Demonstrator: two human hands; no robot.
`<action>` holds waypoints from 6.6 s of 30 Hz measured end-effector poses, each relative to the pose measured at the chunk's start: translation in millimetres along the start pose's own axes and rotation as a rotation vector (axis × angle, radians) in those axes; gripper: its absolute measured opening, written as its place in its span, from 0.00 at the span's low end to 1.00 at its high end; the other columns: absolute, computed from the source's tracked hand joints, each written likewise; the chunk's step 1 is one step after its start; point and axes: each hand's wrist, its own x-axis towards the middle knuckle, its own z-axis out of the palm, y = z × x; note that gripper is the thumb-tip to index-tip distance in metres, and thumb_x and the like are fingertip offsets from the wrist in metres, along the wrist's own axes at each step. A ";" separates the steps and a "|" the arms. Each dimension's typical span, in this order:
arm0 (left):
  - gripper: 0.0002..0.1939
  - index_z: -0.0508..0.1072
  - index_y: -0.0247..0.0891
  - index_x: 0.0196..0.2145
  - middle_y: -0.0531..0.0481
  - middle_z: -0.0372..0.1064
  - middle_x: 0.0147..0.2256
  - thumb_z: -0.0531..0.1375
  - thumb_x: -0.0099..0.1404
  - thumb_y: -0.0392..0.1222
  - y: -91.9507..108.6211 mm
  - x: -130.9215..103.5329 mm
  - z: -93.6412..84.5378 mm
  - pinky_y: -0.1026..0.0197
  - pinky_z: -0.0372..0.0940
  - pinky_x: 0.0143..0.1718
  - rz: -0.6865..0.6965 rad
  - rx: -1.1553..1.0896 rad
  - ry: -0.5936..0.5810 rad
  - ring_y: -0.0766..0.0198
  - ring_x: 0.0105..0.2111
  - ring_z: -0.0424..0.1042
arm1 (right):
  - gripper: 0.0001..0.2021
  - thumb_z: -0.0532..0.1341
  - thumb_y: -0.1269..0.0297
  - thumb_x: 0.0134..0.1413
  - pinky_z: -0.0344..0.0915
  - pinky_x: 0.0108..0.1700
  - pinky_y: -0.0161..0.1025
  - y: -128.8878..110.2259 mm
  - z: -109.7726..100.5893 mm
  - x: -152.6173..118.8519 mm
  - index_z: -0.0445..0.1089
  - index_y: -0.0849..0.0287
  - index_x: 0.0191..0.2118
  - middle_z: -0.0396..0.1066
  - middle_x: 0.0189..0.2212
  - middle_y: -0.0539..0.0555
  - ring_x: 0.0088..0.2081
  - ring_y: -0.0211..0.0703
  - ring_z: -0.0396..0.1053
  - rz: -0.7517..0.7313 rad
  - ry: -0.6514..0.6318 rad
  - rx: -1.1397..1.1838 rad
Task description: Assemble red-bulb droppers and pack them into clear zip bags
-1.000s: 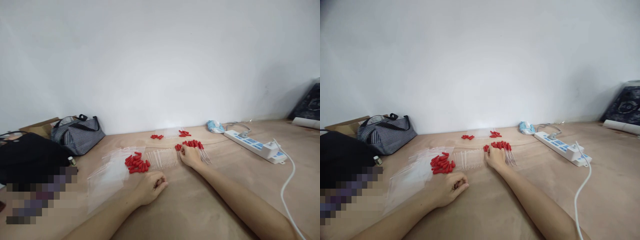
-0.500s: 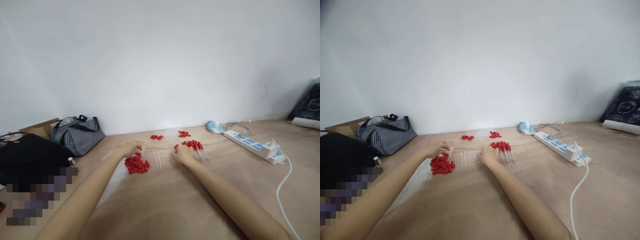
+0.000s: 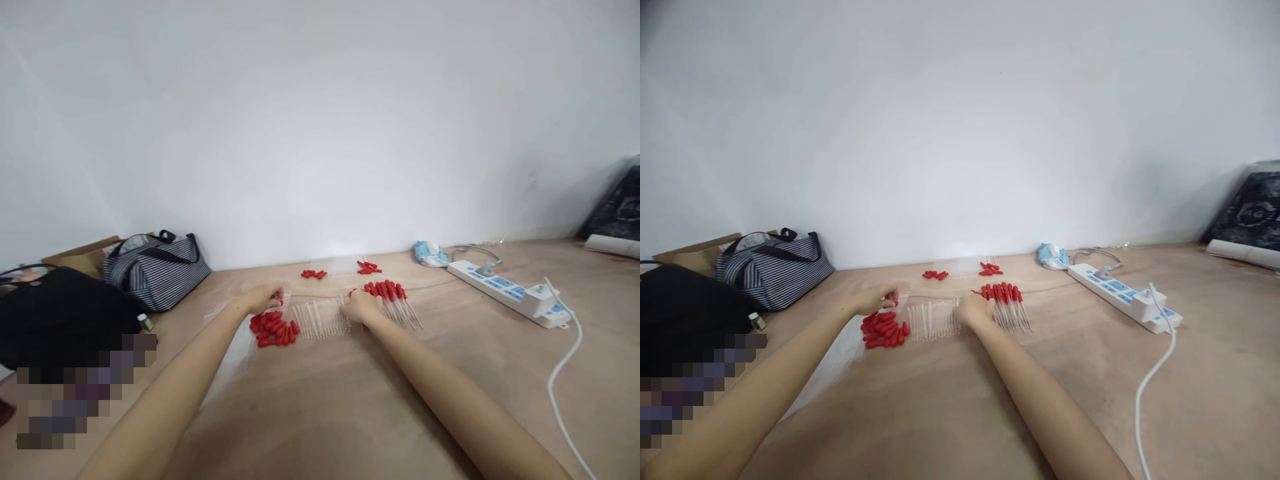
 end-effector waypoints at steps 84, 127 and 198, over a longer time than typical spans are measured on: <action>0.04 0.67 0.37 0.28 0.53 0.62 0.23 0.53 0.58 0.37 117.9 -88.9 84.5 0.66 0.58 0.26 0.177 -0.273 0.156 0.66 0.25 0.62 | 0.08 0.52 0.65 0.51 0.51 0.35 0.37 63.5 -0.9 -28.6 0.65 0.60 0.36 0.71 0.27 0.53 0.31 0.42 0.66 -0.208 0.336 0.160; 0.09 0.70 0.38 0.27 0.48 0.69 0.30 0.56 0.55 0.45 48.4 -59.8 21.4 0.60 0.59 0.34 -0.292 0.324 0.403 0.57 0.34 0.67 | 0.16 0.50 0.55 0.51 0.49 0.39 0.42 29.1 -6.4 -25.7 0.69 0.58 0.25 0.72 0.26 0.54 0.32 0.45 0.68 -0.154 0.318 0.106; 0.09 0.71 0.37 0.26 0.53 0.68 0.21 0.54 0.58 0.42 132.1 -91.6 88.8 0.66 0.59 0.25 0.212 -0.369 0.270 0.67 0.22 0.64 | 0.09 0.48 0.70 0.54 0.46 0.35 0.39 61.2 9.6 -92.3 0.65 0.58 0.33 0.68 0.24 0.50 0.24 0.35 0.60 -1.016 0.203 0.174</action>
